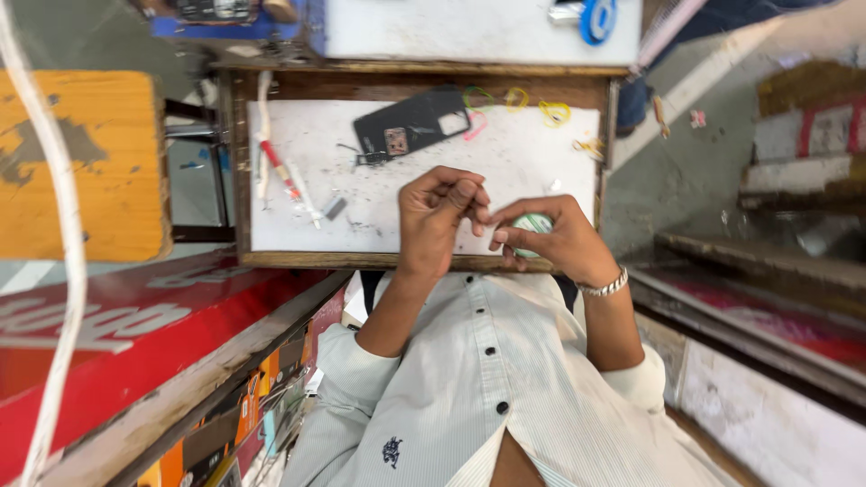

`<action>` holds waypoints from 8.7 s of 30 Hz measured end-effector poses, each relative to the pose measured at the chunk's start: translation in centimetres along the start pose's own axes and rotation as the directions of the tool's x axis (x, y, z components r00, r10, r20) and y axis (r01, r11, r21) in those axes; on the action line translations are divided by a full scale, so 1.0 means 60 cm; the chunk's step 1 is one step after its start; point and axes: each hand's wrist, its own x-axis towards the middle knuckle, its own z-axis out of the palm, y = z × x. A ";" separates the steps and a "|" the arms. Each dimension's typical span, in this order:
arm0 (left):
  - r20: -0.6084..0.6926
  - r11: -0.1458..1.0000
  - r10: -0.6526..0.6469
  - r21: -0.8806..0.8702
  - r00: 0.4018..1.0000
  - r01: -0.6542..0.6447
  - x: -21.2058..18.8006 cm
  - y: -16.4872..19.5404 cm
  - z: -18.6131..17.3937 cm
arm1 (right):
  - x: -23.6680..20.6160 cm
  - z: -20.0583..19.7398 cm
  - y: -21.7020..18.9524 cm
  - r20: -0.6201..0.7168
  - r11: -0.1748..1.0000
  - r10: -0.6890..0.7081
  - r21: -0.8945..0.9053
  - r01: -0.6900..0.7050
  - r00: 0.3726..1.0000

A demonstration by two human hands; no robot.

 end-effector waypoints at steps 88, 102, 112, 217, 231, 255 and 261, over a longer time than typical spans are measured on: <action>0.241 -0.619 0.156 0.780 0.958 -0.095 0.366 0.397 -0.152 | 0.133 0.007 0.061 -0.526 0.890 -0.387 -0.428 0.157 0.758; 0.249 -0.604 0.128 0.787 0.960 -0.124 0.376 0.389 -0.156 | 0.113 0.001 0.066 -0.487 0.872 -0.455 -0.414 0.263 0.745; 0.244 -0.622 0.123 0.774 0.962 -0.117 0.378 0.387 -0.156 | 0.109 0.001 0.061 -0.483 0.863 -0.462 -0.438 0.252 0.743; 0.098 -0.623 0.123 0.782 0.988 0.000 0.386 0.399 -0.156 | 0.122 0.024 0.070 -0.509 0.846 -0.454 -0.504 0.175 0.731; 0.102 -0.577 0.108 0.817 0.989 -0.022 0.390 0.407 -0.157 | 0.127 0.016 0.076 -0.446 0.778 -0.571 -0.563 0.280 0.689; 0.355 -0.664 0.106 0.720 0.929 -0.199 0.374 0.400 -0.177 | 0.122 0.017 0.068 -0.449 0.796 -0.543 -0.544 0.265 0.710; 0.337 -0.633 0.110 0.749 0.935 -0.195 0.372 0.403 -0.175 | 0.122 0.017 0.069 -0.421 0.761 -0.585 -0.582 0.288 0.694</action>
